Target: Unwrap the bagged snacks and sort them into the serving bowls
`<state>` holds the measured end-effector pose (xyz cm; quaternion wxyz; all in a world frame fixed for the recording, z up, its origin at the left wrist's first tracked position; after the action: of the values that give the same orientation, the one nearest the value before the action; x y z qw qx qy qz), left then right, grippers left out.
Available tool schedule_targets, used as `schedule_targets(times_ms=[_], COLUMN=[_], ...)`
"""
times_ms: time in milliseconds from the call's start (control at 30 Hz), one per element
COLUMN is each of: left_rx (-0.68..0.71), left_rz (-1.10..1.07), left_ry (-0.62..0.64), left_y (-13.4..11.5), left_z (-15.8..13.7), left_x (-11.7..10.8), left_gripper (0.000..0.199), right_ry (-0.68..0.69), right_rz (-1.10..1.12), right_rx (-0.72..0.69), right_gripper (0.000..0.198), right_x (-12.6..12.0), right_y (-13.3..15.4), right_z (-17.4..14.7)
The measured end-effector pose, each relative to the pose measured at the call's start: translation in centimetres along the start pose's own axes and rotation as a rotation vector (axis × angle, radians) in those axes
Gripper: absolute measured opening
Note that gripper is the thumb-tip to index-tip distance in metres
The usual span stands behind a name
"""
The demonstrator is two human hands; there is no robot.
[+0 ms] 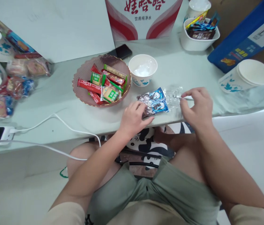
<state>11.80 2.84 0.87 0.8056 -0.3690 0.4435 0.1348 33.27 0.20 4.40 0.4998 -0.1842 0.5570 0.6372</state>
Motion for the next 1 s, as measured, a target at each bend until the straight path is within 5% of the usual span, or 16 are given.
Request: schedule_targets(times_ms=[133, 267, 400, 600, 1000], left_rx=[0.029, 0.003, -0.05, -0.185, -0.684], left_rz=[0.084, 0.058, 0.033, -0.082, -0.85], left_ry=[0.002, 0.041, 0.012, 0.018, -0.465], left_y=[-0.9, -0.4, 0.2, 0.7, 5.0], left_z=[1.8, 2.4, 1.9, 1.9, -2.4], left_x=[0.4, 1.1, 0.6, 0.4, 0.3], left_gripper=[0.038, 0.008, 0.016, 0.018, 0.014], right_ry=[0.203, 0.252, 0.277, 0.259, 0.203], right_rz=[0.057, -0.016, -0.079, -0.078, -0.121], right_rx=[-0.207, -0.033, -0.008, -0.012, 0.123], right_gripper=[0.032, 0.044, 0.028, 0.03, 0.032], right_x=[2.8, 4.4, 4.2, 3.1, 0.4], right_y=[3.7, 1.2, 0.4, 1.2, -5.7], right_z=[-1.1, -0.5, -0.4, -0.8, -0.4])
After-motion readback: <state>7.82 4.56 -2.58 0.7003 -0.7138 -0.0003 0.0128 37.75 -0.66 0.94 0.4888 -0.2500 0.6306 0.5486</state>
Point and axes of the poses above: each hand's wrist, its own z-axis towards the middle knuckle, its own x-axis out of the palm, y = z × x, the point moved 8 cm from there along z, towards the middle knuckle, and after that the axes turned 10 degrees about x, right-handed, at the moved point
